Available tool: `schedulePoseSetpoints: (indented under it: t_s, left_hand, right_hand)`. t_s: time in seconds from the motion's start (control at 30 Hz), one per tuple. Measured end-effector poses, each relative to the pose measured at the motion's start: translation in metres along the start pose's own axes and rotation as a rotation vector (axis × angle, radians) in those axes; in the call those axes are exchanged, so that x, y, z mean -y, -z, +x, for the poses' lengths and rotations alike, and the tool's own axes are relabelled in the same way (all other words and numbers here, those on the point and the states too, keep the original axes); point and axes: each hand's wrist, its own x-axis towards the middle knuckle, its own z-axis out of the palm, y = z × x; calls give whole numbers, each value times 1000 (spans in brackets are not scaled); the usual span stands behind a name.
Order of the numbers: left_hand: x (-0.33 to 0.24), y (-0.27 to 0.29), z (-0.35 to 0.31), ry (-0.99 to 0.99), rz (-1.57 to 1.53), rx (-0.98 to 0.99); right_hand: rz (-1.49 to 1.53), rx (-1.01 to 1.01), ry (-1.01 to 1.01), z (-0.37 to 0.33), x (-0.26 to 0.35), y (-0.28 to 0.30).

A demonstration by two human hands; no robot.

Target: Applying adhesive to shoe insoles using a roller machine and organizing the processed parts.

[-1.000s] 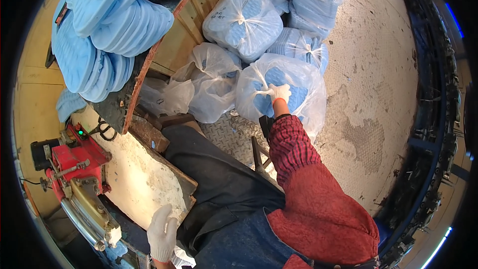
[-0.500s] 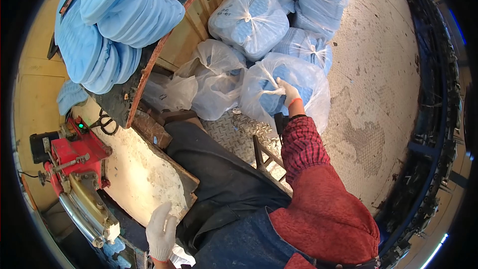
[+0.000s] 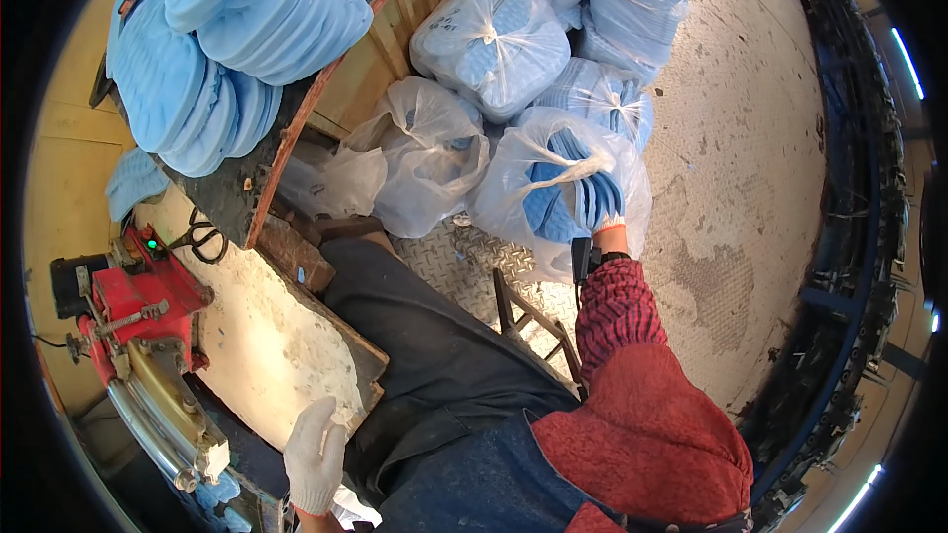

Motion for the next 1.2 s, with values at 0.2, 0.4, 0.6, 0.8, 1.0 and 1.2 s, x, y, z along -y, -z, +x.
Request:
schedulePoseSetpoints:
  t_s: [0.2, 0.4, 0.6, 0.8, 1.0, 1.2]
  left_hand:
    - [6, -1, -3, 22, -21, 0]
    - [4, -4, -3, 8, 30, 34]
    - [-7, -1, -4, -1, -80, 4]
    - [-31, -3, 27, -343, -66, 144]
    - [-17, 12, 5, -225, -468, 235]
    - [26, -22, -6, 60, -1048, 125]
  right_hand:
    - [-364, 298, 120, -7, 8, -10]
    - [1845, -54, -1360, -1, 84, 56]
    - [1393, 25, -950, 6, 223, 107]
    - [1503, 119, -1056, -8, 245, 97]
    - [1433, 949, -657, 43, 393, 67]
    - [944, 1092, -308, 44, 464, 29]
